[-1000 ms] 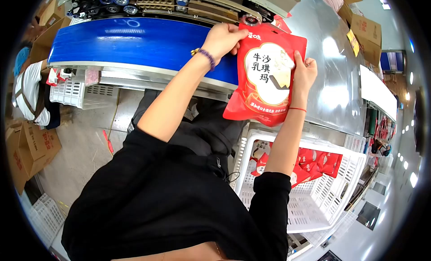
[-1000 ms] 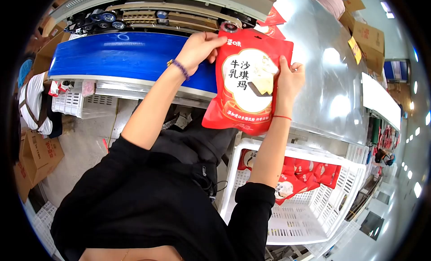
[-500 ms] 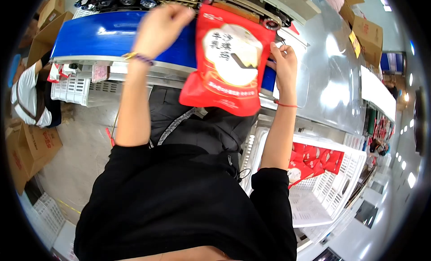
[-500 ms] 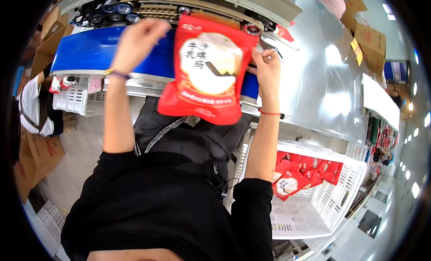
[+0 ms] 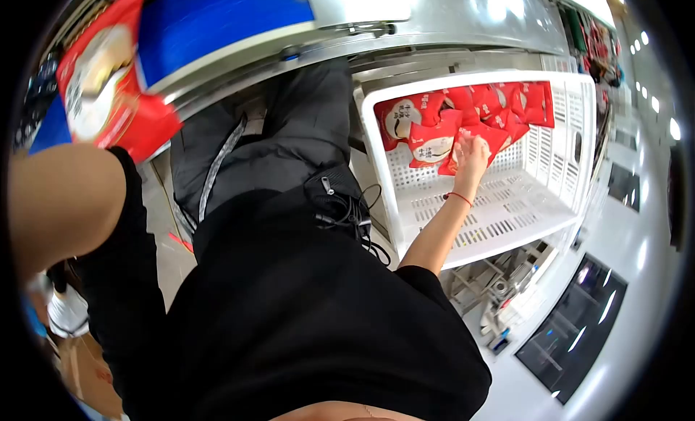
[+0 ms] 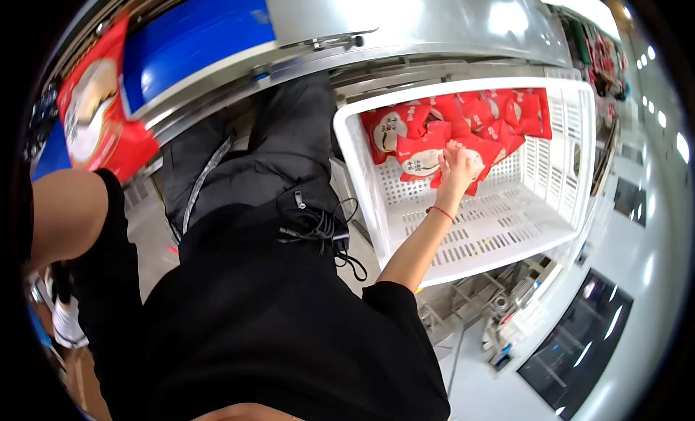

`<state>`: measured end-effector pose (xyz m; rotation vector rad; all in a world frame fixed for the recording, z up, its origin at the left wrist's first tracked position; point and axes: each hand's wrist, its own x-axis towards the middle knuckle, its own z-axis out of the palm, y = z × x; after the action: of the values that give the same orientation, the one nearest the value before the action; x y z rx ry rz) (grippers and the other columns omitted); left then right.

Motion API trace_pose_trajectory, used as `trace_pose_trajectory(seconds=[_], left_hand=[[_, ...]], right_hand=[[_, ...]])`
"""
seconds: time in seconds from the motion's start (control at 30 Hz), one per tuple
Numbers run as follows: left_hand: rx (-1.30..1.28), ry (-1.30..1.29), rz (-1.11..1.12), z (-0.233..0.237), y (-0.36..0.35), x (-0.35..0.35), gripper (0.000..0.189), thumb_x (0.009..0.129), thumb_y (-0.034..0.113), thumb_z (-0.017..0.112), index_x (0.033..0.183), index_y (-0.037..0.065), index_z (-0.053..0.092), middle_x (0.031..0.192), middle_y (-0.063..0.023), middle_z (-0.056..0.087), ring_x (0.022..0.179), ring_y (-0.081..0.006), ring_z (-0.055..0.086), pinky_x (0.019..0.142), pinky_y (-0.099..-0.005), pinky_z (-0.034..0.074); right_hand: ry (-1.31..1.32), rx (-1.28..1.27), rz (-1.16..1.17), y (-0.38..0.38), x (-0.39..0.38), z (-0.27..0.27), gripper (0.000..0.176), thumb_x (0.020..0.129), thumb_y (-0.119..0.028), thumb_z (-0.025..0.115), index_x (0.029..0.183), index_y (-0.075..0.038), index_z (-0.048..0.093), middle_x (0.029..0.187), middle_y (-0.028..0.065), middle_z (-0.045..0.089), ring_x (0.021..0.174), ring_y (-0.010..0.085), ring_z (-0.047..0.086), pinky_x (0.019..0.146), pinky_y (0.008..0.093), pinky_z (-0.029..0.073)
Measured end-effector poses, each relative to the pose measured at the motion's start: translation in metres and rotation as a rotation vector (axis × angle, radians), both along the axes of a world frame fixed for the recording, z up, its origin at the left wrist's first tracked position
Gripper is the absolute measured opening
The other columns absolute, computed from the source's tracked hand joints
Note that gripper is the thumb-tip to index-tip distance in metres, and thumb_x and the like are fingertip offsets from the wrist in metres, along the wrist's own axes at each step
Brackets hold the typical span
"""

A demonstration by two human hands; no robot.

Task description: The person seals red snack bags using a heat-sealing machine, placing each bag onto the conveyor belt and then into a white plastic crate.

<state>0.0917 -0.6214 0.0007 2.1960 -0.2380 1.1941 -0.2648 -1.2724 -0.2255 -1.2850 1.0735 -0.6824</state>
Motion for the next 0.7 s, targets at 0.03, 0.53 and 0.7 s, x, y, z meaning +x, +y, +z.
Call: trace_pose_trajectory(seconds=[0.03,0.53,0.7], left_hand=[[-0.003,-0.005,0.003,0.002,0.001,0.001,0.038,0.099,0.032,0.044,0.119,0.003,0.06,0.118,-0.0099,0.062,0.111,-0.0211,0.057,0.101,-0.0339,0.039],[-0.268,-0.032,-0.331,0.014,-0.079,-0.036,0.039,0.099,0.03,0.043,0.121,0.001,0.057,0.119,-0.0121,0.06,0.113,-0.0233,0.056,0.104,-0.0365,0.038],[-0.708,0.3,-1.088,-0.026,-0.197,-0.071,0.039,0.099,0.03,0.042,0.121,0.001,0.056,0.12,-0.0128,0.059,0.114,-0.024,0.056,0.105,-0.0374,0.037]], right_hand=[[-0.025,-0.005,-0.017,-0.016,-0.015,-0.025,0.023,0.094,-0.02,0.058,0.104,0.0,0.056,0.104,0.0125,0.064,0.092,0.0203,0.062,0.078,0.0319,0.054],[0.692,-0.74,0.457,-0.095,-0.019,-0.088,0.031,0.078,-0.015,0.076,0.097,0.003,0.059,0.09,0.0085,0.06,0.091,0.02,0.058,0.085,0.0319,0.047],[0.251,-0.767,0.458,-0.012,-0.035,0.016,0.011,0.081,0.001,0.068,0.089,0.0,0.06,0.091,0.0073,0.064,0.088,0.0154,0.059,0.085,0.0289,0.046]])
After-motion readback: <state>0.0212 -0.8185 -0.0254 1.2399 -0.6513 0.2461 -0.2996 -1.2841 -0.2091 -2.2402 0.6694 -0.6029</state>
